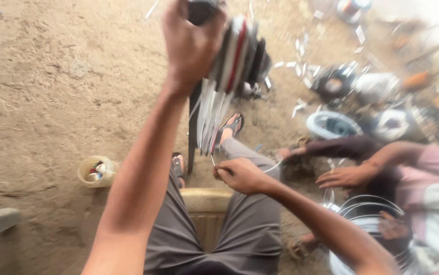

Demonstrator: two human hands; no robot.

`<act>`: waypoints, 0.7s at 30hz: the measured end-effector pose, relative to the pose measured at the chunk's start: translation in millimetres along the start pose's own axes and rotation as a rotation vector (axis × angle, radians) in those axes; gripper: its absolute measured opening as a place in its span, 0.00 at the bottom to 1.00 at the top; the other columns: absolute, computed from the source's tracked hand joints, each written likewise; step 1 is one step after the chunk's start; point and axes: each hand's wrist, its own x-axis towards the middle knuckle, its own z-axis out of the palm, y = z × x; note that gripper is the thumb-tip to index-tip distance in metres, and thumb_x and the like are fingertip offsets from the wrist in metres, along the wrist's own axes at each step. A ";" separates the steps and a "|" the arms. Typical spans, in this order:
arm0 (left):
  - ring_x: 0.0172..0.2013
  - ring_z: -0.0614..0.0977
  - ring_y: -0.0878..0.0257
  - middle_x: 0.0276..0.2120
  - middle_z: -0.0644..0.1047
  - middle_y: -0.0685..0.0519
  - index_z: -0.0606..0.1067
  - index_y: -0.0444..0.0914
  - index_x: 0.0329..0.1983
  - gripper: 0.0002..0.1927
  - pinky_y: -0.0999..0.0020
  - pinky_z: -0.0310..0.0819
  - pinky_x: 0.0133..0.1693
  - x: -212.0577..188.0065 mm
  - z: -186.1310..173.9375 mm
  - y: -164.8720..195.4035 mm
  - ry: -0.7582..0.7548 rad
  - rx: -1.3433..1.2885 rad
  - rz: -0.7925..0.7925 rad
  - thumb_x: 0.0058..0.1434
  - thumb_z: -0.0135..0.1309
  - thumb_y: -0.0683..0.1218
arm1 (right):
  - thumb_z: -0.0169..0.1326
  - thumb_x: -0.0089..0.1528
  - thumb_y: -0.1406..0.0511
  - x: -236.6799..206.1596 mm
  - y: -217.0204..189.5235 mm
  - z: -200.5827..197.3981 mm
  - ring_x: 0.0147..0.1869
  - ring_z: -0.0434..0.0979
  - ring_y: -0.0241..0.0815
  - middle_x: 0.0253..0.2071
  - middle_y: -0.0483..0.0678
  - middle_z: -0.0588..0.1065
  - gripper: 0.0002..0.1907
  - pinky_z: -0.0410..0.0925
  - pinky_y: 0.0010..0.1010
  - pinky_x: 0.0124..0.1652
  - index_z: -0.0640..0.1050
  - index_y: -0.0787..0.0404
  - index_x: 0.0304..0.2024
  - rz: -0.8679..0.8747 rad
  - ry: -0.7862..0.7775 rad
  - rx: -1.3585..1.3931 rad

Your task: The person sits on a chair and winds white wire onto a handheld spool winder, holding the winder in one hand while pulling and guiding wire from a loose coil with the other hand, turning the winder to wrap the wire around it.

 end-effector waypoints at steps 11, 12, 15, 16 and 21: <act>0.30 0.85 0.67 0.34 0.83 0.52 0.68 0.36 0.62 0.24 0.70 0.78 0.30 -27.8 4.8 39.3 -0.034 0.004 -0.092 0.65 0.62 0.41 | 0.43 0.68 0.62 -93.2 -184.7 -205.2 0.36 0.82 0.39 0.30 0.49 0.77 0.15 0.76 0.34 0.39 0.78 0.61 0.35 -0.085 0.021 -0.132; 0.30 0.85 0.66 0.34 0.83 0.52 0.68 0.36 0.62 0.25 0.70 0.78 0.30 -30.1 3.8 45.6 -0.039 -0.010 -0.098 0.65 0.62 0.41 | 0.43 0.70 0.61 -82.8 -181.9 -214.5 0.33 0.79 0.37 0.28 0.46 0.77 0.14 0.73 0.33 0.36 0.77 0.59 0.35 -0.092 0.116 -0.278; 0.31 0.84 0.66 0.33 0.82 0.51 0.67 0.36 0.63 0.26 0.71 0.77 0.31 -35.1 -2.4 61.1 -0.046 -0.036 -0.110 0.64 0.63 0.40 | 0.52 0.71 0.63 -40.5 -157.5 -242.8 0.28 0.70 0.39 0.25 0.46 0.74 0.13 0.66 0.36 0.32 0.77 0.59 0.32 -0.473 0.434 -1.029; 0.30 0.84 0.67 0.33 0.81 0.51 0.67 0.35 0.62 0.26 0.71 0.77 0.32 -38.4 -5.1 63.8 -0.049 -0.044 -0.118 0.64 0.63 0.39 | 0.56 0.71 0.64 -22.9 -142.1 -250.4 0.27 0.68 0.41 0.25 0.48 0.73 0.14 0.64 0.37 0.32 0.77 0.60 0.30 -0.664 0.537 -1.321; 0.34 0.81 0.66 0.36 0.77 0.51 0.65 0.38 0.63 0.26 0.71 0.79 0.36 -56.2 -18.7 53.4 -0.100 -0.115 -0.067 0.67 0.64 0.36 | 0.57 0.74 0.63 76.8 -2.4 -243.3 0.41 0.68 0.41 0.38 0.48 0.72 0.07 0.63 0.39 0.43 0.76 0.58 0.42 -0.863 0.656 -1.190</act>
